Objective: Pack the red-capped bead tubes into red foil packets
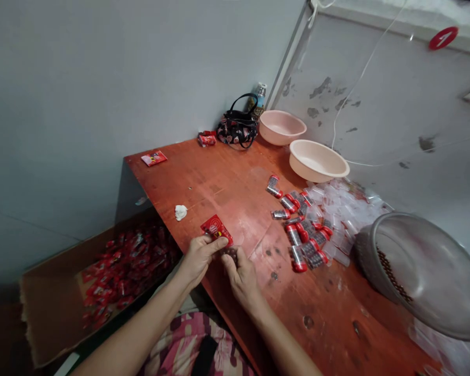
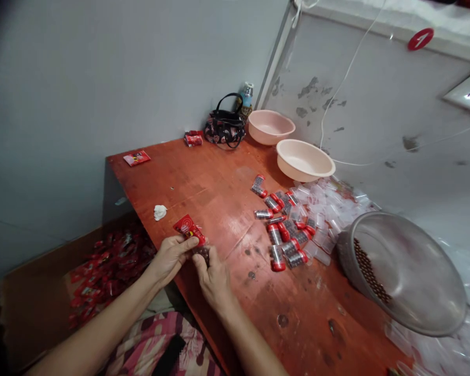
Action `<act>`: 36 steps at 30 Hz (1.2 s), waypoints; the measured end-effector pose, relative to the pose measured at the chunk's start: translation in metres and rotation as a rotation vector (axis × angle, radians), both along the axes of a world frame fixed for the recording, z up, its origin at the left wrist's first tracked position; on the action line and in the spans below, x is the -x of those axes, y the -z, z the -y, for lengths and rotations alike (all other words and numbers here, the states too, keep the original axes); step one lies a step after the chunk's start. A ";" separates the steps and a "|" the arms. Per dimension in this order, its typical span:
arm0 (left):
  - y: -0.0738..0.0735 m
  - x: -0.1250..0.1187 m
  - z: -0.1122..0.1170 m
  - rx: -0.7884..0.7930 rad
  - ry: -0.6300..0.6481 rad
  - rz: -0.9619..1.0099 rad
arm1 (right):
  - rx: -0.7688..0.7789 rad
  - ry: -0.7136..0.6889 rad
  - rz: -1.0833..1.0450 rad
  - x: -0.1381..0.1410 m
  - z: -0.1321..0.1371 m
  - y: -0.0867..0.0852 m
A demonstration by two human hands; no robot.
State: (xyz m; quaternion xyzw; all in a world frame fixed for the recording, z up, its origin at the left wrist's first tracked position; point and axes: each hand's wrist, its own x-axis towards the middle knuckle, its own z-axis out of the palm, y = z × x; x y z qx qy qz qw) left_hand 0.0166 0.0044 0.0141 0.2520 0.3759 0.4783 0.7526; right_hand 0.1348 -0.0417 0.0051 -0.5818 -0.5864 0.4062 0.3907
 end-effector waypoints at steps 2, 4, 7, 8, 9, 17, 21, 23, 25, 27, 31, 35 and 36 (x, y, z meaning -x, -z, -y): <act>-0.001 0.002 0.001 -0.009 0.060 -0.001 | 0.075 -0.074 -0.158 -0.001 -0.002 0.002; -0.001 0.005 0.000 -0.021 0.137 -0.028 | 0.162 -0.157 -0.297 -0.003 -0.003 0.003; 0.001 0.007 -0.003 -0.041 0.138 -0.126 | 0.123 -0.123 -0.238 -0.005 -0.004 0.003; 0.002 0.006 -0.003 -0.041 0.108 -0.156 | 0.075 -0.074 -0.172 -0.005 -0.004 0.002; 0.003 0.005 -0.003 -0.035 0.079 -0.175 | 0.032 -0.027 -0.119 -0.005 -0.004 0.002; 0.005 -0.004 0.012 0.023 0.056 0.010 | 0.301 -0.119 -0.597 -0.002 -0.008 0.011; 0.005 -0.005 0.011 0.026 -0.001 0.039 | 0.224 -0.041 -0.389 -0.004 -0.009 0.009; 0.007 -0.004 0.010 0.034 -0.035 -0.020 | 0.137 0.020 -0.258 -0.004 -0.009 0.007; 0.009 -0.004 0.009 0.036 -0.051 -0.099 | 0.125 0.036 -0.246 -0.003 -0.008 0.008; 0.012 -0.003 0.010 0.029 -0.052 -0.160 | 0.196 -0.011 -0.356 -0.003 -0.008 0.010; 0.012 -0.003 0.012 -0.002 -0.030 -0.084 | 0.269 -0.103 -0.477 -0.004 -0.008 0.012; 0.008 -0.005 0.010 0.024 -0.030 0.061 | 0.165 -0.075 -0.256 -0.007 -0.006 0.010; 0.008 -0.006 0.010 0.039 -0.025 0.069 | 0.123 -0.053 -0.194 -0.007 -0.006 0.009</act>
